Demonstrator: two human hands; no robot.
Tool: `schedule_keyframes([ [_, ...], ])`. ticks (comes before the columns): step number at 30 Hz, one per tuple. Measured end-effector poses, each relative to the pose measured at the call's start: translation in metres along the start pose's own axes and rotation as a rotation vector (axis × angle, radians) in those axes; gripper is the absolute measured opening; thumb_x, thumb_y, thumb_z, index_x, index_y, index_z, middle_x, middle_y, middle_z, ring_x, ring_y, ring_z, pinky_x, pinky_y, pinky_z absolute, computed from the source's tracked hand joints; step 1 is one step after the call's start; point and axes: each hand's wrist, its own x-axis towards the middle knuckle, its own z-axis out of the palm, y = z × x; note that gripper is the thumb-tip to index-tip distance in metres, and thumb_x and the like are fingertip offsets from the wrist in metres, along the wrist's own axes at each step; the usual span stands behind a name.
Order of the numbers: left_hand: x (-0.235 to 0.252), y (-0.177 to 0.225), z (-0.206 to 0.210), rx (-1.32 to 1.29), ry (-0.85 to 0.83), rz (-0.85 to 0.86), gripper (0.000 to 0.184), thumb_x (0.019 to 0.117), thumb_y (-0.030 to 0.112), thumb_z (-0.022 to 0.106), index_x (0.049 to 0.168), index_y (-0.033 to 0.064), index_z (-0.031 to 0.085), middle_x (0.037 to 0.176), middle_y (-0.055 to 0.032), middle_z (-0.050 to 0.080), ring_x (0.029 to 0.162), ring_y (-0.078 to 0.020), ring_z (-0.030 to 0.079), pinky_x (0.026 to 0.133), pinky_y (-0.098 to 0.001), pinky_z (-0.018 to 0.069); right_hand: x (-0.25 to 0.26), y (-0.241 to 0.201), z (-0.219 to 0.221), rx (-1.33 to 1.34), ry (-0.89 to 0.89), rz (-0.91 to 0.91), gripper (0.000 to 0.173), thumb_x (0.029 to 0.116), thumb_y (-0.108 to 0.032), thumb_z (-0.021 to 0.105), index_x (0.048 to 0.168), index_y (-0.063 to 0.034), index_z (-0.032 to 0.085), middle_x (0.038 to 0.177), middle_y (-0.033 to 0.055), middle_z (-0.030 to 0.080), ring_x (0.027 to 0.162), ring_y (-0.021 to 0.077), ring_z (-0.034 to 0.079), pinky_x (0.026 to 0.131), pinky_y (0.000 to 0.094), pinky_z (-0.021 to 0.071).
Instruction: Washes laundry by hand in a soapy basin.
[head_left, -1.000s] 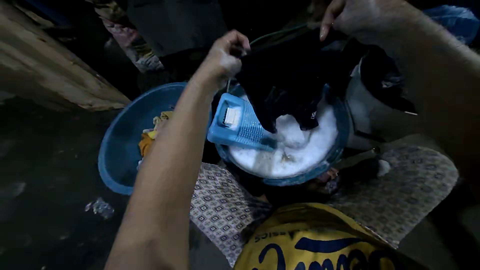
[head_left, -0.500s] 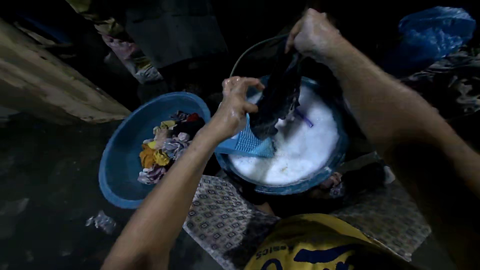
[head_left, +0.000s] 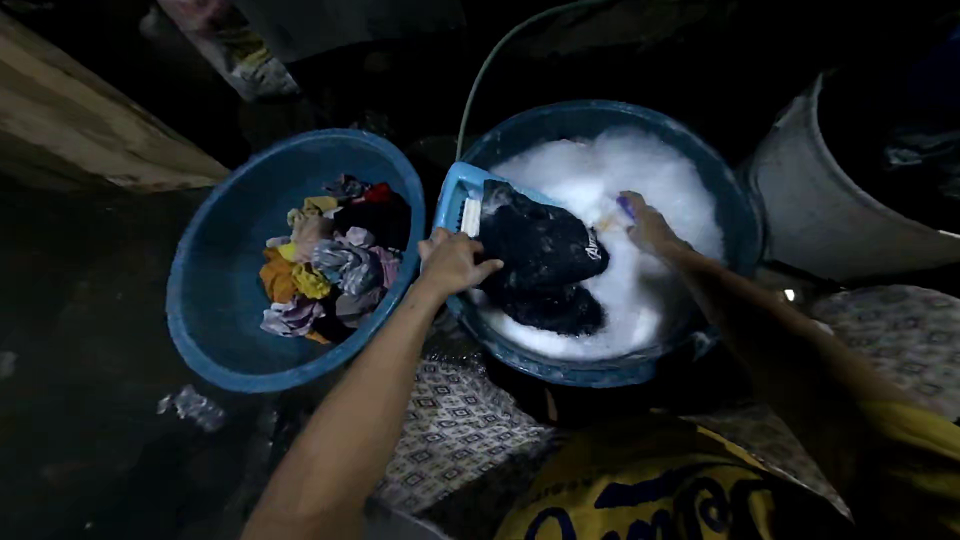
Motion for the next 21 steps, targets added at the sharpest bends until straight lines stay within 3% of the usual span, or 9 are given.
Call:
schedule_keyframes([
  [2, 0.004, 0.010, 0.008, 0.002, 0.041, -0.044, 0.047, 0.0919, 0.051, 0.072, 0.119, 0.0124, 0.073, 0.124, -0.0181, 0.066, 0.134, -0.0471, 0.043, 0.102, -0.0731, 0.0306, -0.006, 0.005, 0.014, 0.034, 0.063, -0.018, 0.082, 0.0883, 0.011, 0.064, 0.159, -0.0154, 0.033, 0.151, 0.0251, 0.049, 0.127, 0.0493, 0.057, 0.101, 0.0675, 0.0481],
  [4, 0.007, 0.018, 0.010, -0.120, 0.067, -0.026, 0.034, 0.0951, 0.032, 0.073, 0.121, 0.0107, 0.073, 0.126, -0.0199, 0.066, 0.137, -0.0479, 0.041, 0.103, -0.0730, 0.0294, -0.008, -0.006, 0.020, 0.012, 0.091, 0.120, 0.086, 0.0894, 0.006, 0.064, 0.162, -0.0191, 0.026, 0.149, 0.0288, 0.050, 0.124, 0.0540, 0.058, 0.097, 0.0728, 0.0466],
  [6, 0.012, 0.017, 0.004, -0.345, 0.074, -0.011, 0.029, 0.0973, 0.020, 0.070, 0.121, 0.0042, 0.070, 0.121, -0.0244, 0.066, 0.129, -0.0480, 0.049, 0.101, -0.0728, 0.0350, -0.017, -0.044, 0.006, 0.084, 0.136, 0.215, 0.093, 0.0908, -0.002, 0.067, 0.165, -0.0259, 0.016, 0.143, 0.0306, 0.054, 0.117, 0.0550, 0.060, 0.092, 0.0731, 0.0463],
  [8, 0.015, 0.009, -0.007, -0.450, 0.128, -0.083, 0.027, 0.0968, 0.019, 0.065, 0.118, 0.0030, 0.067, 0.110, -0.0250, 0.067, 0.110, -0.0452, 0.062, 0.091, -0.0697, 0.0457, -0.030, -0.094, -0.004, 0.199, 0.251, 0.061, 0.086, 0.0916, -0.005, 0.069, 0.163, -0.0215, 0.024, 0.136, 0.0289, 0.059, 0.108, 0.0487, 0.066, 0.088, 0.0664, 0.0532],
  [11, 0.004, -0.005, -0.016, -0.280, 0.222, -0.178, 0.029, 0.0964, 0.022, 0.068, 0.118, 0.0026, 0.069, 0.115, -0.0305, 0.064, 0.120, -0.0546, 0.052, 0.098, -0.0781, 0.0312, -0.063, -0.181, 0.026, 0.493, 0.182, -0.354, 0.059, 0.0922, -0.004, 0.070, 0.147, -0.0026, 0.048, 0.131, 0.0234, 0.064, 0.112, 0.0343, 0.068, 0.095, 0.0523, 0.0567],
  [14, 0.000, -0.028, -0.003, -0.154, 0.276, -0.090, 0.019, 0.0969, 0.017, 0.068, 0.107, 0.0012, 0.071, 0.109, -0.0281, 0.065, 0.118, -0.0544, 0.052, 0.096, -0.0757, 0.0374, -0.078, -0.228, 0.075, 0.458, -0.131, -0.437, 0.043, 0.0929, -0.011, 0.072, 0.134, -0.0106, 0.060, 0.122, 0.0206, 0.067, 0.103, 0.0369, 0.069, 0.086, 0.0575, 0.0579],
  [16, -0.006, -0.035, -0.001, -0.171, 0.264, -0.015, 0.018, 0.0997, 0.018, 0.068, 0.102, -0.0005, 0.069, 0.102, -0.0259, 0.065, 0.111, -0.0510, 0.055, 0.092, -0.0674, 0.0445, -0.055, -0.190, 0.088, 0.319, -0.157, -0.390, 0.043, 0.0965, -0.017, 0.069, 0.138, -0.0124, 0.058, 0.131, 0.0217, 0.063, 0.110, 0.0393, 0.067, 0.090, 0.0601, 0.0564],
  [19, -0.007, -0.032, -0.003, -0.208, 0.241, -0.017, 0.017, 0.0998, 0.017, 0.068, 0.097, 0.0007, 0.069, 0.098, -0.0222, 0.067, 0.111, -0.0482, 0.056, 0.095, -0.0640, 0.0437, 0.001, -0.089, 0.068, 0.124, -0.103, -0.158, 0.041, 0.0992, -0.017, 0.064, 0.139, -0.0065, 0.059, 0.135, 0.0223, 0.063, 0.123, 0.0407, 0.062, 0.103, 0.0621, 0.0497],
  [21, -0.002, -0.022, -0.002, -0.213, 0.213, -0.056, 0.016, 0.0994, 0.014, 0.067, 0.104, -0.0010, 0.071, 0.102, -0.0256, 0.067, 0.113, -0.0506, 0.055, 0.099, -0.0651, 0.0413, 0.005, -0.093, 0.044, 0.081, -0.120, -0.046, 0.038, 0.1002, -0.014, 0.061, 0.136, -0.0017, 0.059, 0.130, 0.0293, 0.062, 0.121, 0.0476, 0.061, 0.100, 0.0663, 0.0478],
])
